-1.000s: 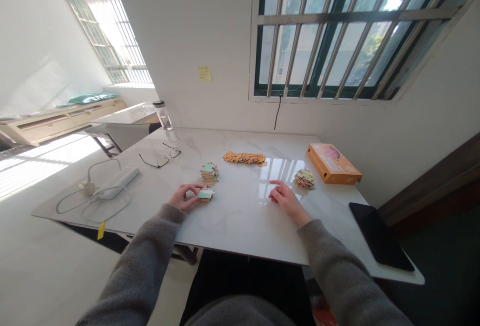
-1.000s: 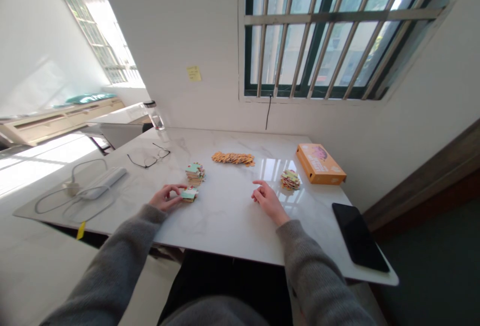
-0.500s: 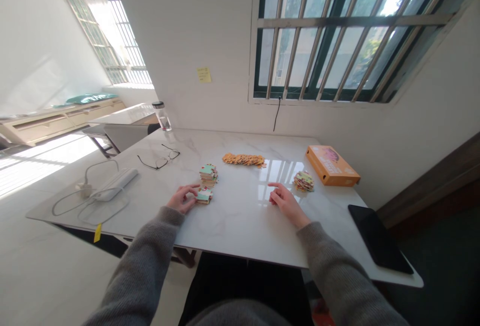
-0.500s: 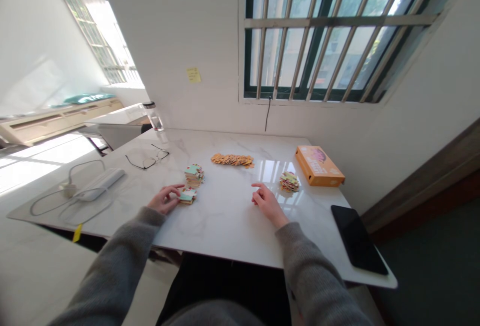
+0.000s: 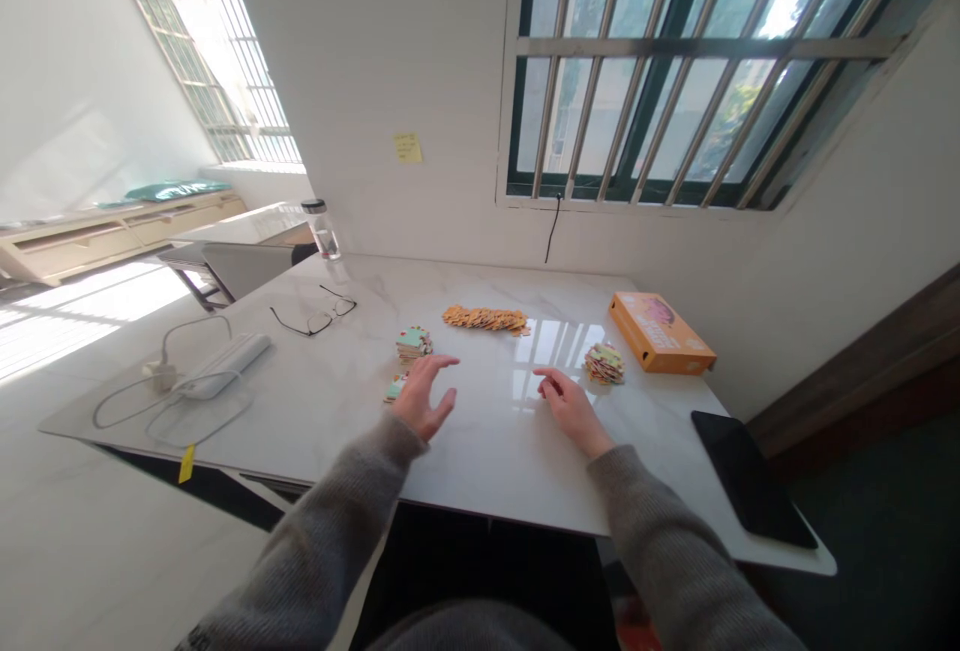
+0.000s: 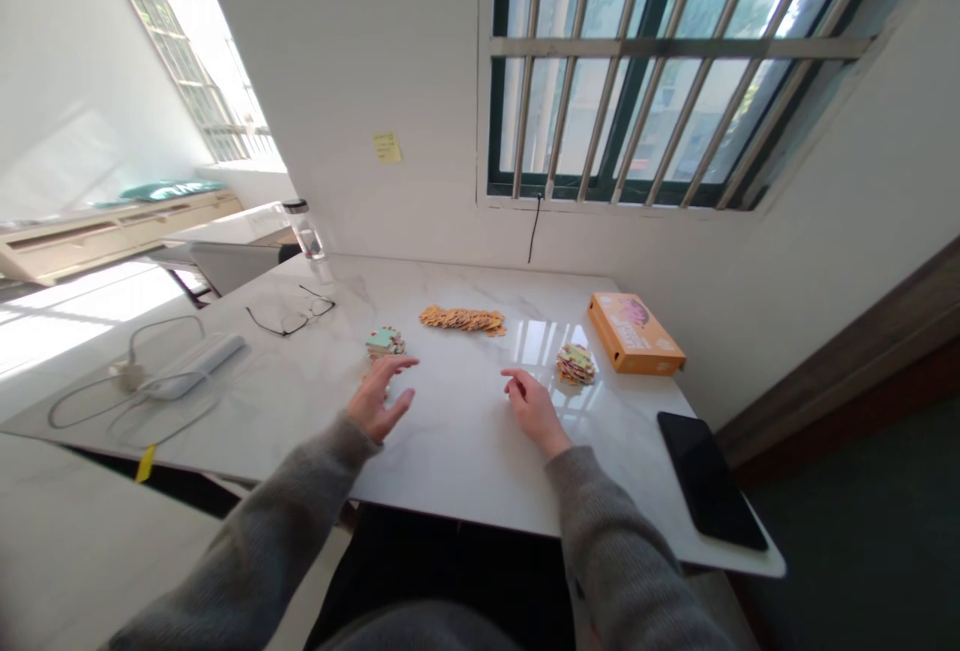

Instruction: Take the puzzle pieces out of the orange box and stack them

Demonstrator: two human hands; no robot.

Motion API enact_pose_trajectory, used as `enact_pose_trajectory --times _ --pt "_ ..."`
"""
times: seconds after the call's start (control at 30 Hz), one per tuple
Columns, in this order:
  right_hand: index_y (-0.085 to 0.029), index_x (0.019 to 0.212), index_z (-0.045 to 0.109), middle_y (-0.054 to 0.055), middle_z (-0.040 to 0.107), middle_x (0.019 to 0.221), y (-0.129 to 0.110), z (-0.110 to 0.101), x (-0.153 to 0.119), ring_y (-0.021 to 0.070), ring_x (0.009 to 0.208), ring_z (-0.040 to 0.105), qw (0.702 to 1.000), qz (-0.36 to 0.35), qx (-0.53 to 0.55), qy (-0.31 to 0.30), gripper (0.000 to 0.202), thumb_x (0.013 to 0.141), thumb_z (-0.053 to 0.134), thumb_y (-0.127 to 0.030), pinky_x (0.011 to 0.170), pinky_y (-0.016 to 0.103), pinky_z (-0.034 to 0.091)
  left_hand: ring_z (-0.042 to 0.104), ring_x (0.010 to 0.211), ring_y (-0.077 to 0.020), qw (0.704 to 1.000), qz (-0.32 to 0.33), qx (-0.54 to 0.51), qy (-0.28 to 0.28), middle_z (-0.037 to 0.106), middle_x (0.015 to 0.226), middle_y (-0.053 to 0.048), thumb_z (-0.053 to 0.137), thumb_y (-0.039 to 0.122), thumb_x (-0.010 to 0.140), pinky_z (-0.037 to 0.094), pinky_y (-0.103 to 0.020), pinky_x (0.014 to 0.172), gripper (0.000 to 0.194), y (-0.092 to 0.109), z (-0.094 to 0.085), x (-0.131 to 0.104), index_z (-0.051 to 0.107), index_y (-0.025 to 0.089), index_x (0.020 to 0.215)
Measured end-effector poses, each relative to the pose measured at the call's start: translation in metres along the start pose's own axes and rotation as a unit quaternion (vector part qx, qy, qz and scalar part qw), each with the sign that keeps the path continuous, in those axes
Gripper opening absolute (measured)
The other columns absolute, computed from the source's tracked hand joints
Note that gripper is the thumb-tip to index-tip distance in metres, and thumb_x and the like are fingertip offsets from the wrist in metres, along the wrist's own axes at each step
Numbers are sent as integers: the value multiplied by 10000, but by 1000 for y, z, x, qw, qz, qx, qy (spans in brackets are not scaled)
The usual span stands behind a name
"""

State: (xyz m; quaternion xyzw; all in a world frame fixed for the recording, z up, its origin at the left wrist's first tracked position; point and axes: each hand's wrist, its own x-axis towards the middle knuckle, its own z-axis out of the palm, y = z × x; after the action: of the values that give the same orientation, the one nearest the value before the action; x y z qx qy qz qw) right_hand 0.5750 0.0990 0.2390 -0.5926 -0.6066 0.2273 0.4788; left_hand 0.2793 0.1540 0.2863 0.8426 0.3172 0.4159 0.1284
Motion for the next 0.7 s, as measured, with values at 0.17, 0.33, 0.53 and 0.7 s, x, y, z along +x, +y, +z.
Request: enact_pose_trajectory --times 0.17,0.33,0.53,0.7 --pt "-156 1142 640 51 644 841 5 -4 0 183 760 589 998 -24 -51 20 365 903 394 -281 754 322 469 400 1306 -329 992 -77 74 -66 433 1415 -168 589 369 820 348 -504 1131 662 18 66 45 395 157 1417" --pt "-155 1174 629 54 647 858 8 -5 2 182 770 590 997 -20 -60 36 392 900 362 -242 764 322 471 273 1420 -356 959 -200 179 -88 332 1523 -168 509 496 883 260 -518 1169 680 1 115 99 362 189 1472" --pt "-155 1183 624 48 647 843 7 -4 3 177 751 587 997 -17 -65 35 393 893 365 -213 762 317 469 194 1473 -363 923 -268 261 -93 324 1565 -139 350 587 911 161 -592 1181 667 -43 132 144 386 236 1478" --pt "-151 1179 622 41 635 824 5 -3 3 174 752 584 997 -17 -63 34 387 898 362 -200 764 309 468 176 1476 -394 904 -313 269 -112 303 1586 -121 282 691 879 157 -660 1150 726 -76 128 159 396 293 1475"
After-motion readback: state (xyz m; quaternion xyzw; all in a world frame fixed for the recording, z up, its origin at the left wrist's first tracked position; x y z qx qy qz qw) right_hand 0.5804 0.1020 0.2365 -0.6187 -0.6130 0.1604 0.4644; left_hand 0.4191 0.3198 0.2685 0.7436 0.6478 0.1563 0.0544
